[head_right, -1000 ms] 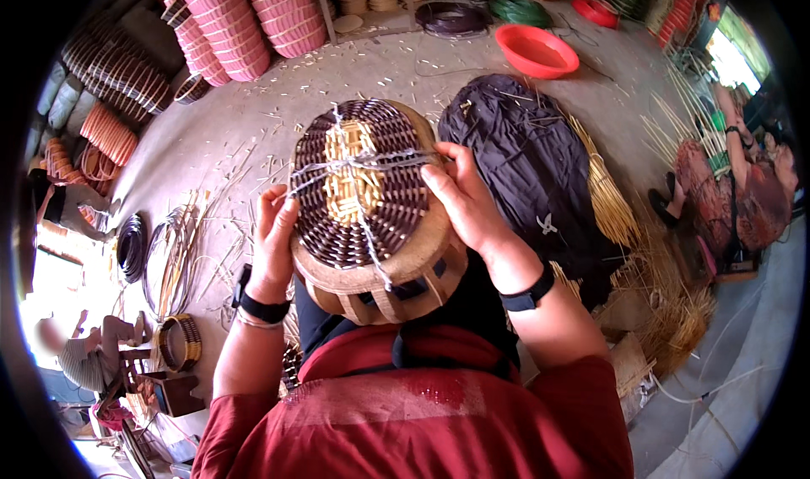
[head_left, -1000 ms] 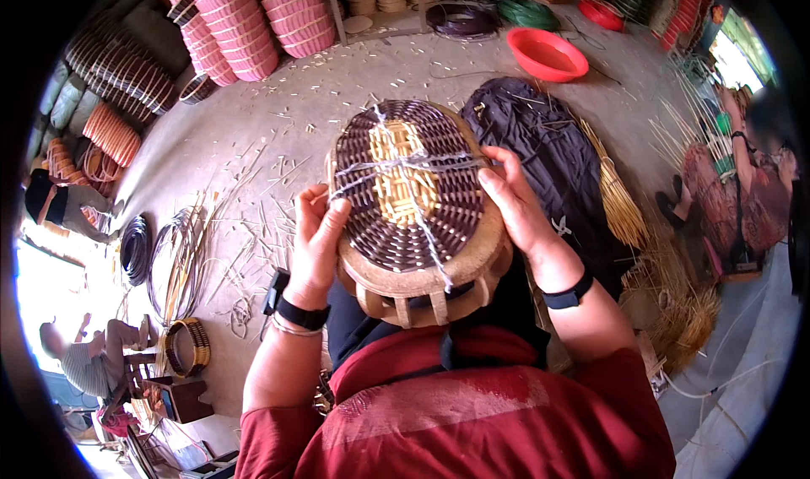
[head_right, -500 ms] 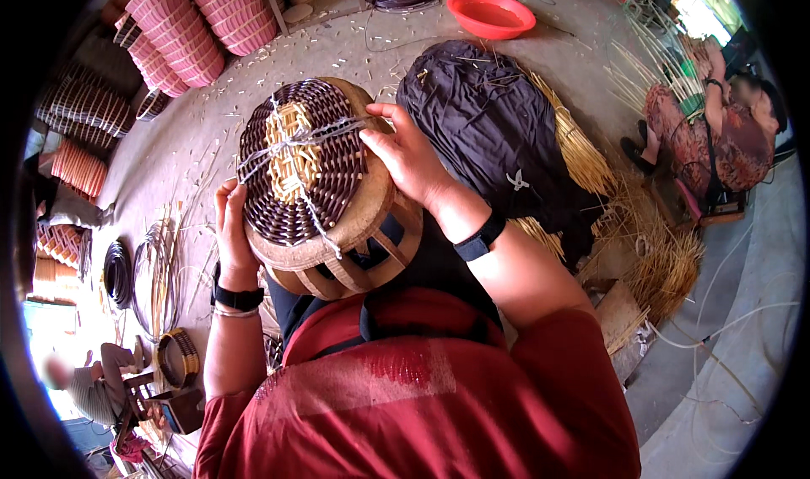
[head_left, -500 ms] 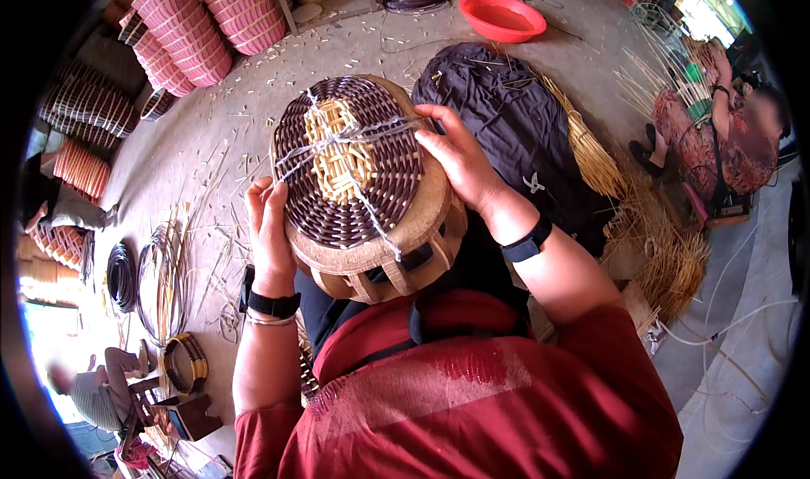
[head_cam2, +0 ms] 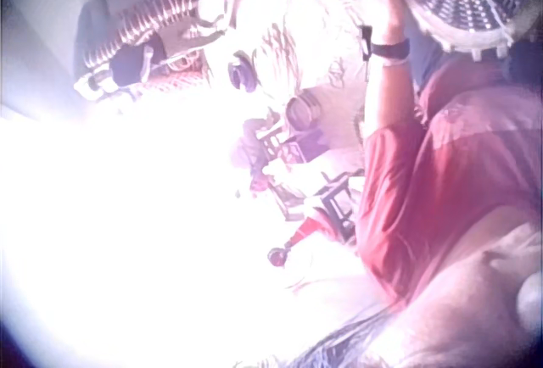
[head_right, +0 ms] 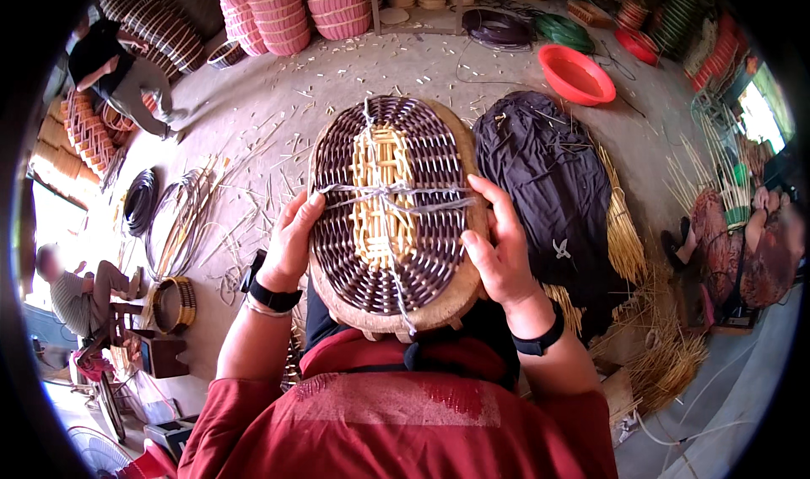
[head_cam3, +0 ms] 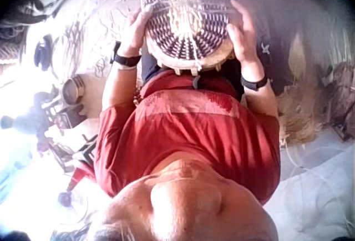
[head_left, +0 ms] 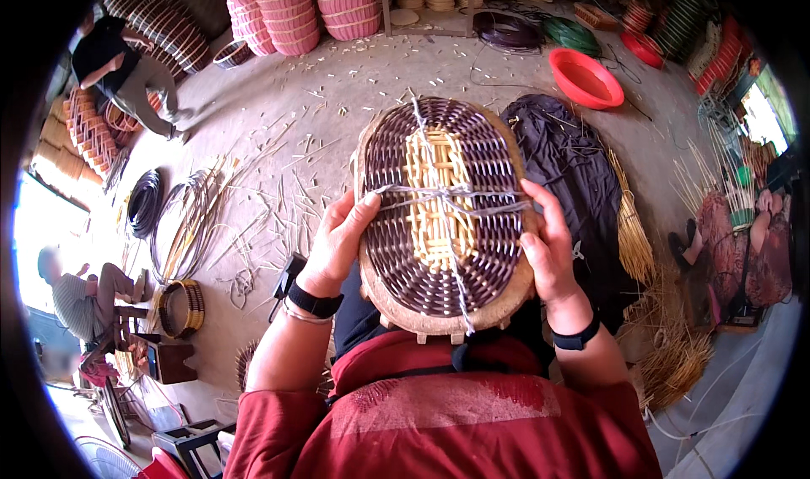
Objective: The person weaves a basket by hand, threading thin strips through a wooden frame and securing them.
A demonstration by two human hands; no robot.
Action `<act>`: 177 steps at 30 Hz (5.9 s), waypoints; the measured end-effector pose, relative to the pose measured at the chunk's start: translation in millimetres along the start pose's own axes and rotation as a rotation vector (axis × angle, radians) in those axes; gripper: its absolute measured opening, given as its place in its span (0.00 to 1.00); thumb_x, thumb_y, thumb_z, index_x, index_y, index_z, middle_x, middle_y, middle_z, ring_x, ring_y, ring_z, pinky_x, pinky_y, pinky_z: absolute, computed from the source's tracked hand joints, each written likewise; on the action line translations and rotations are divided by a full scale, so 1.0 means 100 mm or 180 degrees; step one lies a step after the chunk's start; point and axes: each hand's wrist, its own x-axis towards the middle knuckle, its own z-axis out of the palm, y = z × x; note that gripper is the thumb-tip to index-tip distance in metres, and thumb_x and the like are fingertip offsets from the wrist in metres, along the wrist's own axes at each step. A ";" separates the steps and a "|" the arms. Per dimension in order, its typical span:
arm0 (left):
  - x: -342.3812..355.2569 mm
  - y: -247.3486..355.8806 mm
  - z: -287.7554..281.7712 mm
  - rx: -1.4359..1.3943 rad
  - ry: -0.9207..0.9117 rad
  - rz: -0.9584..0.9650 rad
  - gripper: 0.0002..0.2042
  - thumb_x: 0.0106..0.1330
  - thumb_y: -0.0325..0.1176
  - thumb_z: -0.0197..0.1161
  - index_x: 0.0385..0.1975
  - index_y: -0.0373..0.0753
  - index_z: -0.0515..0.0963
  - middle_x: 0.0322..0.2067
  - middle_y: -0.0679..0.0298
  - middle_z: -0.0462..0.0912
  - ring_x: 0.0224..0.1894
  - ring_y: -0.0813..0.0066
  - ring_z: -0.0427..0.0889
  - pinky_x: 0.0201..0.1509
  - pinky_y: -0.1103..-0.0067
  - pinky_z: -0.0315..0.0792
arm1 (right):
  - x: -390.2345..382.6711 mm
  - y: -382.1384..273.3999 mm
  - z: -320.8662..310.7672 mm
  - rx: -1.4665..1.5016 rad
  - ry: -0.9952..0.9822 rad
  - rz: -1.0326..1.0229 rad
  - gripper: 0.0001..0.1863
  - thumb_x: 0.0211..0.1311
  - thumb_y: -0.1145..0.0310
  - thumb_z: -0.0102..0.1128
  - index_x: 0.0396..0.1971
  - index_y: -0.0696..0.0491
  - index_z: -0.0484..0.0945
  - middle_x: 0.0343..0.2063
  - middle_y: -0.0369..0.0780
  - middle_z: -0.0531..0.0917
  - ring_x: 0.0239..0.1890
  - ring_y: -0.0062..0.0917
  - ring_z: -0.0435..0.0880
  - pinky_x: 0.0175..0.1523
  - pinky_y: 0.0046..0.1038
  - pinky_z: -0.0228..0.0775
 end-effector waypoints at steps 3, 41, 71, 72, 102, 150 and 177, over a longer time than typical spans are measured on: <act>-0.04 0.01 0.02 0.0145 -0.0198 0.0287 0.21 0.85 0.42 0.61 0.66 0.32 0.77 0.56 0.66 0.88 0.55 0.81 0.84 0.62 0.78 0.77 | -0.04 -0.04 0.00 0.0070 0.0090 0.0061 0.42 0.77 0.59 0.64 0.80 0.61 0.55 0.60 0.45 0.83 0.59 0.23 0.83 0.68 0.29 0.72; 0.97 -0.18 -0.43 0.0736 -0.0640 0.0774 0.10 0.76 0.25 0.69 0.53 0.34 0.88 0.44 0.65 0.93 0.45 0.84 0.87 0.55 0.80 0.82 | 1.28 0.16 -1.09 -0.0788 -0.1576 0.1196 0.45 0.69 0.45 0.67 0.76 0.63 0.69 0.68 0.43 0.81 0.69 0.27 0.78 0.79 0.32 0.62; 0.94 0.19 -0.69 0.1721 -0.0339 0.0528 0.05 0.78 0.24 0.66 0.47 0.32 0.85 0.33 0.69 0.88 0.33 0.86 0.83 0.37 0.84 0.78 | 1.23 0.08 -0.64 -0.0804 -0.1610 0.1277 0.37 0.81 0.60 0.53 0.82 0.60 0.58 0.73 0.45 0.73 0.76 0.27 0.69 0.80 0.31 0.57; 0.94 0.21 -0.71 0.1772 -0.0306 0.0505 0.05 0.78 0.24 0.66 0.47 0.32 0.85 0.32 0.69 0.87 0.33 0.86 0.83 0.37 0.84 0.78 | 1.24 0.10 -0.64 -0.0839 -0.1619 0.1263 0.37 0.82 0.59 0.52 0.82 0.59 0.58 0.74 0.46 0.73 0.77 0.28 0.69 0.80 0.31 0.58; 1.07 0.59 0.50 0.3319 -0.1937 0.0995 0.11 0.65 0.27 0.76 0.45 0.37 0.85 0.35 0.63 0.84 0.34 0.74 0.83 0.41 0.75 0.80 | 0.05 0.11 -0.79 -0.2276 -0.0039 -0.0485 0.21 0.55 0.65 0.70 0.49 0.54 0.83 0.57 0.46 0.80 0.61 0.43 0.82 0.69 0.39 0.73; 0.95 1.12 0.74 0.5364 -0.2648 0.1556 0.10 0.63 0.20 0.63 0.44 0.34 0.79 0.36 0.49 0.80 0.40 0.46 0.82 0.40 0.57 0.75 | -0.17 0.48 -0.03 -0.0584 0.0879 -0.0258 0.12 0.58 0.78 0.66 0.43 0.56 0.79 0.40 0.41 0.79 0.39 0.30 0.83 0.43 0.29 0.81; 1.18 1.12 -0.08 0.4400 -0.3034 0.0977 0.08 0.70 0.20 0.58 0.47 0.32 0.76 0.40 0.54 0.76 0.42 0.58 0.78 0.47 0.66 0.73 | -0.73 0.85 -0.15 -0.1462 0.1476 -0.0706 0.18 0.53 0.75 0.65 0.47 0.51 0.80 0.43 0.43 0.80 0.49 0.45 0.81 0.51 0.47 0.76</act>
